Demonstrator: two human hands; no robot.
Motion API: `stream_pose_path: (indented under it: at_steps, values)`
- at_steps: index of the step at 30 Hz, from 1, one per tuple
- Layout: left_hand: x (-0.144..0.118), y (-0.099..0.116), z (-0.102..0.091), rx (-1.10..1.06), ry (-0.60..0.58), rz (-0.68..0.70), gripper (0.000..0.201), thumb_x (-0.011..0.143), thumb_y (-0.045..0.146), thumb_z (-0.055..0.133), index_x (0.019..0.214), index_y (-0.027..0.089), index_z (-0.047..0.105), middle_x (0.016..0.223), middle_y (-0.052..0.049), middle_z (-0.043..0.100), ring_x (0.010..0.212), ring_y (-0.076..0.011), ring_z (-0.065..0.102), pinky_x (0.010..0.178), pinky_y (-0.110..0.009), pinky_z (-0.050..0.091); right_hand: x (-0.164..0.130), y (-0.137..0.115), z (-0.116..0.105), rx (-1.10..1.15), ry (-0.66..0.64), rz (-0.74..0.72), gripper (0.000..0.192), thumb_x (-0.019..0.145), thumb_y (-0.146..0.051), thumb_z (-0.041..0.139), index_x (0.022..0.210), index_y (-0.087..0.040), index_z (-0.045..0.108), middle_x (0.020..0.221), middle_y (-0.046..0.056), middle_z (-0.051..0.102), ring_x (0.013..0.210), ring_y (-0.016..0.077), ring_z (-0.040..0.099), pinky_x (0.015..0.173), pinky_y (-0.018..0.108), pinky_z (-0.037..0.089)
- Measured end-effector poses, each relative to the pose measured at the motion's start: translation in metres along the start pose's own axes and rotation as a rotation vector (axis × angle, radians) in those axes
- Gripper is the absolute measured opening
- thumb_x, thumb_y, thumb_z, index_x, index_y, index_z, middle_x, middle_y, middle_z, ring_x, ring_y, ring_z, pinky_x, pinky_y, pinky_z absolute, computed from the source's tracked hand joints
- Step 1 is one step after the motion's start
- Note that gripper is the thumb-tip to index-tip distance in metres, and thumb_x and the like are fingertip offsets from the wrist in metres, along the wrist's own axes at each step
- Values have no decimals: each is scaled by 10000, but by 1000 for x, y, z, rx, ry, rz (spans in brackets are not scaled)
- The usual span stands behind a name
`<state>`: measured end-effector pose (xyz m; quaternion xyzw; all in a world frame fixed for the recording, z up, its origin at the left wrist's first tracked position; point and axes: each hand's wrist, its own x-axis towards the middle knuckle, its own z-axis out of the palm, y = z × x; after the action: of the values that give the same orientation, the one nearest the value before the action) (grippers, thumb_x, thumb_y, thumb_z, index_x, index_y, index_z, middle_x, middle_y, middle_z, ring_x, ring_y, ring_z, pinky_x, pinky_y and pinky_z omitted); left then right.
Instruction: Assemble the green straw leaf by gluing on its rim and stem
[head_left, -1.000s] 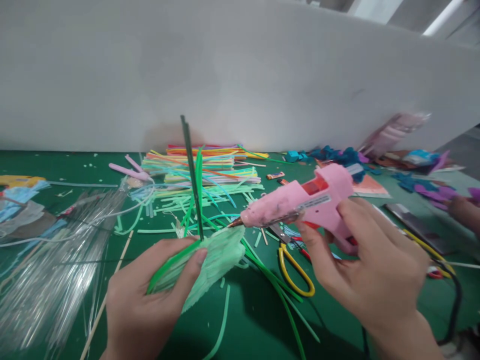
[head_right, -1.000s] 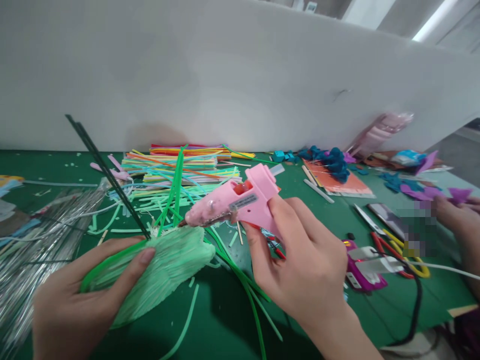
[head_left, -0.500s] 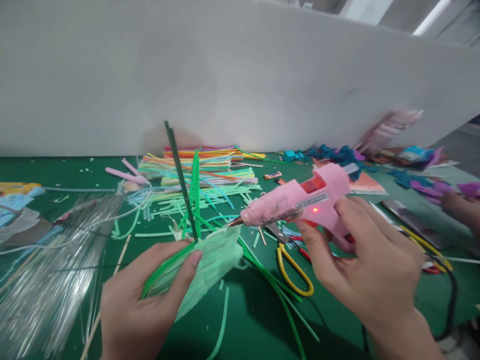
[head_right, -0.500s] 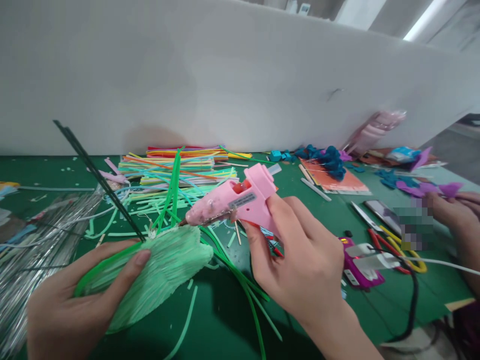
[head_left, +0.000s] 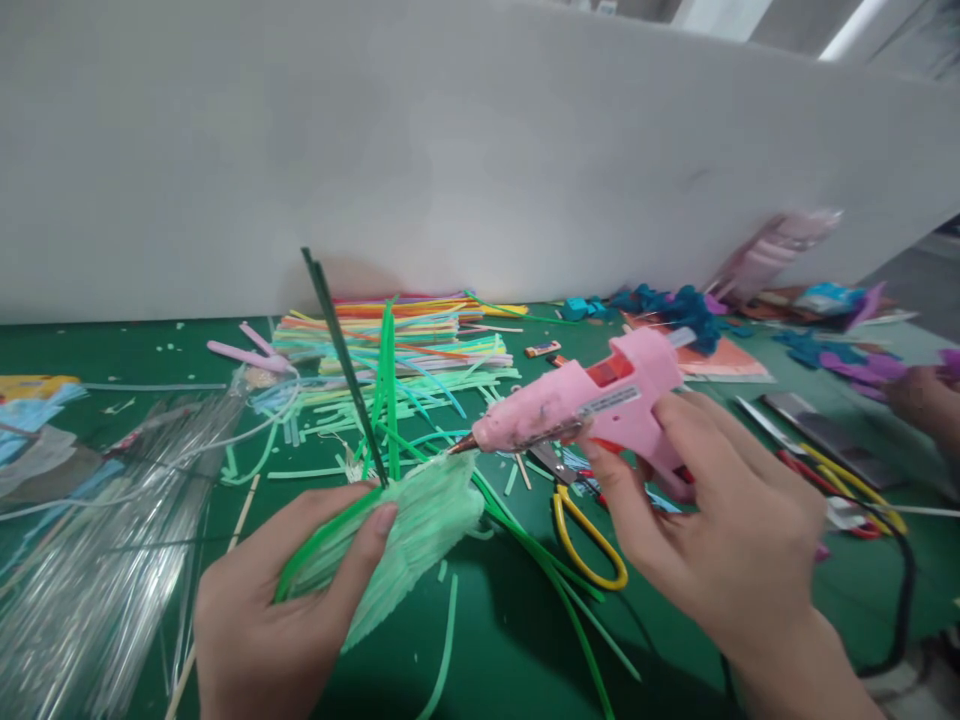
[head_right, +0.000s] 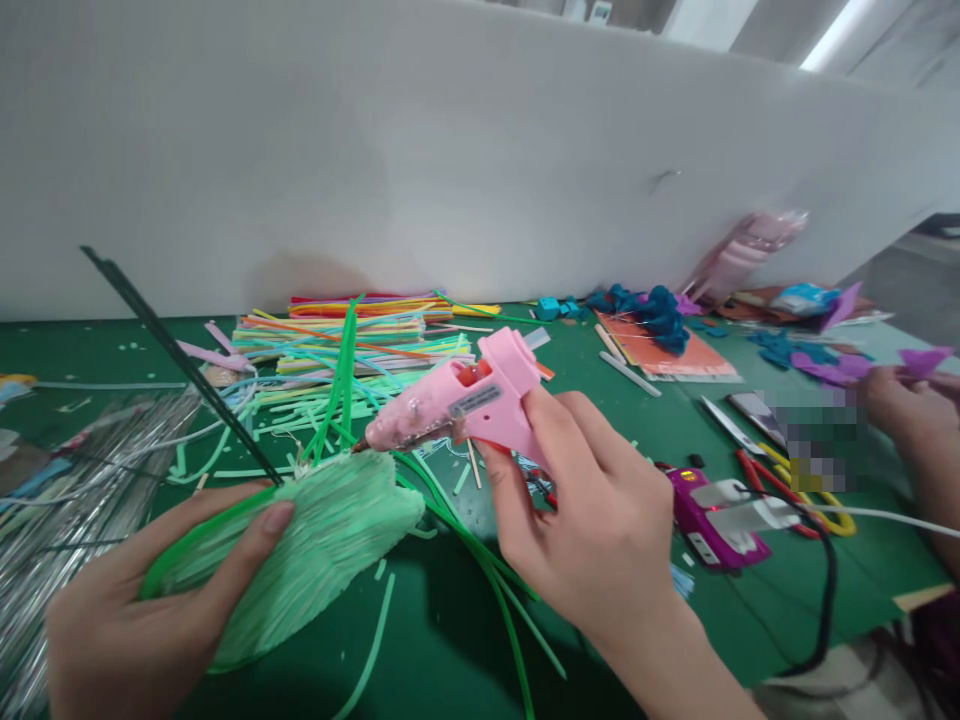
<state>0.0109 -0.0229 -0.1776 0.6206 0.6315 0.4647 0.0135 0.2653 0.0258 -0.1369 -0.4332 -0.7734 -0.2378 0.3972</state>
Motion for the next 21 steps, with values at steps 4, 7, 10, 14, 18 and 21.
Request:
stream_pose_path:
  at_steps: [4,7,10,14,18,21]
  values:
    - [-2,1,1,-8,6,-43,200,812,490,728,831,291,730,803,57,783,711,-178,754,671,-243,592,0,-2,0,16,0,14,200,850,-153,670,1013,-178,555,722,2,547,553,137,493,481,270,390]
    - [-4,2,2,-16,37,-107,239,796,533,731,831,297,734,808,60,777,739,-182,750,698,-249,579,0,-7,3,32,1,13,222,852,-164,661,1050,-171,559,751,17,573,576,150,518,502,274,423]
    - [-6,4,3,-22,40,-124,237,794,541,733,829,306,734,808,71,771,747,-175,746,708,-242,568,-1,-6,5,31,6,0,243,848,-168,670,1068,-160,568,767,23,589,593,156,534,516,275,443]
    - [-6,4,3,-6,43,-118,251,808,549,716,825,300,735,816,64,776,743,-180,744,704,-248,568,-4,1,2,4,13,33,197,846,-144,683,1010,-157,576,733,11,566,570,137,518,490,265,404]
    - [-4,3,2,19,33,-98,272,806,568,706,819,299,741,799,55,779,723,-185,746,680,-246,573,-5,1,1,2,26,65,147,861,-150,677,964,-170,574,717,4,552,565,128,501,484,257,385]
    - [-3,1,1,27,12,-75,281,806,571,703,823,294,747,786,51,779,706,-180,747,658,-235,576,-2,-4,3,15,3,71,148,873,-166,663,994,-149,579,734,18,568,574,133,501,511,261,416]
